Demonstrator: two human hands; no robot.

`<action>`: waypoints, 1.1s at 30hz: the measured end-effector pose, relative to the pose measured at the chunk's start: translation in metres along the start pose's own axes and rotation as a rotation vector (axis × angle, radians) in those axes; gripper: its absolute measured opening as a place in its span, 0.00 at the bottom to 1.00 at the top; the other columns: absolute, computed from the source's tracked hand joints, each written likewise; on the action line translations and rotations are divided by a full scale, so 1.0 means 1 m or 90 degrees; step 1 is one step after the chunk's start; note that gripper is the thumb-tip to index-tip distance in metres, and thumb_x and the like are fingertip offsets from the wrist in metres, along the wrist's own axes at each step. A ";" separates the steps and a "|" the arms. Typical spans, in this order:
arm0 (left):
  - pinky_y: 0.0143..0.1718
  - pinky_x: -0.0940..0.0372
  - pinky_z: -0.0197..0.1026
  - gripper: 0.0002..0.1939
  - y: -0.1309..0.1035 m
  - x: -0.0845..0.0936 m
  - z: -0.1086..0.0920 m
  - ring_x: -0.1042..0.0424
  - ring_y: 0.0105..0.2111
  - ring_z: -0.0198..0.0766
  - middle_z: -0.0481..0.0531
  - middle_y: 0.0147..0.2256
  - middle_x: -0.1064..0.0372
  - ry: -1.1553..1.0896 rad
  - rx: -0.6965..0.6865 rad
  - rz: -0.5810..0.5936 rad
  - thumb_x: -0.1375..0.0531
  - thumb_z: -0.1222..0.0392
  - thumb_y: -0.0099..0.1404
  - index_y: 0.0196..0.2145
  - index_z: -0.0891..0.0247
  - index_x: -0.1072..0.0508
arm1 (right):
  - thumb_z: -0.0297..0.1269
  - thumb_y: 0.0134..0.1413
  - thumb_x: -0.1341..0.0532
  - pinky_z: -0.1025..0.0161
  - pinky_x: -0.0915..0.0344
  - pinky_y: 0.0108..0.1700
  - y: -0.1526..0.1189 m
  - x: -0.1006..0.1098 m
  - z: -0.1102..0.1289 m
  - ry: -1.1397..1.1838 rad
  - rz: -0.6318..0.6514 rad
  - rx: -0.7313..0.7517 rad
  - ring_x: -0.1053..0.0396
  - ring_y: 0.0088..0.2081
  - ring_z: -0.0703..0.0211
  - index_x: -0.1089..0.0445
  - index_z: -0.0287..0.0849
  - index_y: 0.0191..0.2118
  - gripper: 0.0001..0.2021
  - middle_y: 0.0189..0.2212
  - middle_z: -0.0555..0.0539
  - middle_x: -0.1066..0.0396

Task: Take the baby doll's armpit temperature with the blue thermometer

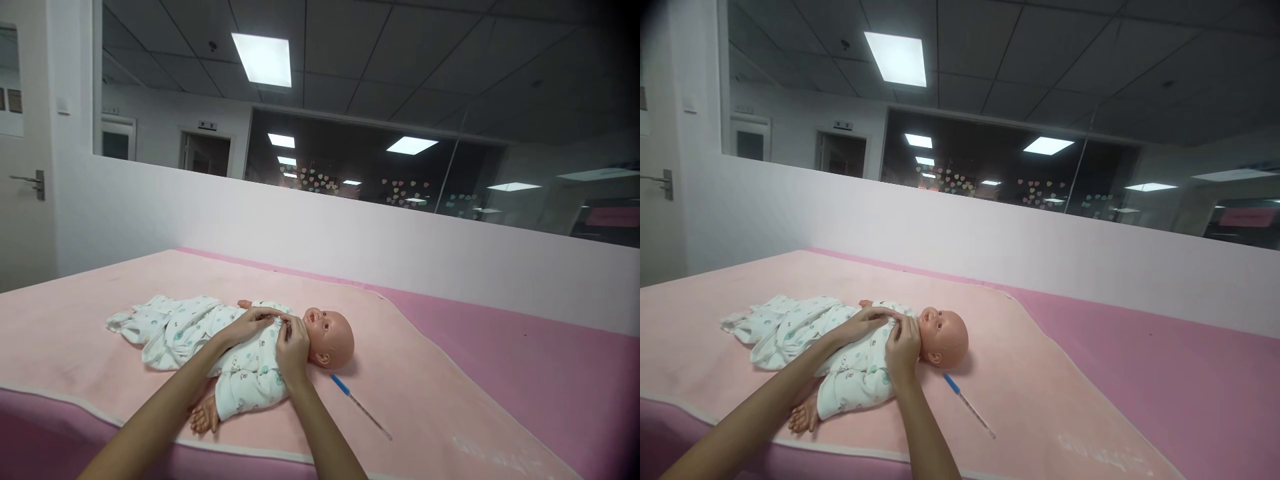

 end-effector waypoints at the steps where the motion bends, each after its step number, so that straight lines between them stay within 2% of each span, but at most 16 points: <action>1: 0.52 0.43 0.44 0.16 0.000 0.000 0.001 0.36 0.49 0.42 0.54 0.47 0.31 -0.012 0.004 -0.004 0.44 0.56 0.61 0.46 0.61 0.29 | 0.29 0.55 0.52 0.63 0.39 0.37 0.000 0.000 0.000 -0.003 0.000 0.004 0.36 0.33 0.60 0.33 0.41 0.34 0.10 0.29 0.47 0.32; 12: 0.50 0.43 0.42 0.19 -0.005 -0.001 -0.004 0.36 0.47 0.40 0.55 0.44 0.32 -0.130 0.034 0.004 0.40 0.57 0.58 0.48 0.61 0.32 | 0.30 0.53 0.48 0.61 0.37 0.41 0.000 -0.001 0.002 -0.016 0.014 0.037 0.34 0.38 0.59 0.32 0.41 0.38 0.10 0.34 0.45 0.30; 18: 0.42 0.39 0.41 0.22 -0.003 -0.001 -0.001 0.32 0.39 0.39 0.53 0.35 0.29 -0.111 0.059 -0.020 0.39 0.55 0.57 0.49 0.63 0.32 | 0.30 0.54 0.50 0.61 0.37 0.40 -0.001 -0.001 0.001 -0.012 0.012 0.032 0.33 0.37 0.59 0.31 0.41 0.38 0.11 0.34 0.45 0.29; 24: 0.42 0.38 0.42 0.19 0.000 -0.001 -0.001 0.32 0.39 0.41 0.55 0.36 0.28 -0.018 0.021 -0.027 0.39 0.52 0.56 0.43 0.66 0.28 | 0.29 0.52 0.49 0.61 0.37 0.40 -0.001 -0.002 0.000 0.009 0.026 -0.008 0.34 0.36 0.58 0.31 0.41 0.37 0.11 0.32 0.46 0.30; 33: 0.40 0.38 0.41 0.16 0.001 -0.001 0.000 0.31 0.37 0.39 0.54 0.34 0.29 -0.031 0.020 -0.045 0.39 0.53 0.56 0.39 0.66 0.28 | 0.28 0.50 0.48 0.62 0.36 0.39 -0.001 -0.002 -0.003 0.037 0.001 0.001 0.33 0.35 0.59 0.32 0.41 0.37 0.10 0.32 0.46 0.30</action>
Point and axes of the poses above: each hand's wrist, its own y-axis towards the middle knuckle, its own x-axis out of the back of the hand, z = x × y, the point moved 4 cm from there along y, towards the middle knuckle
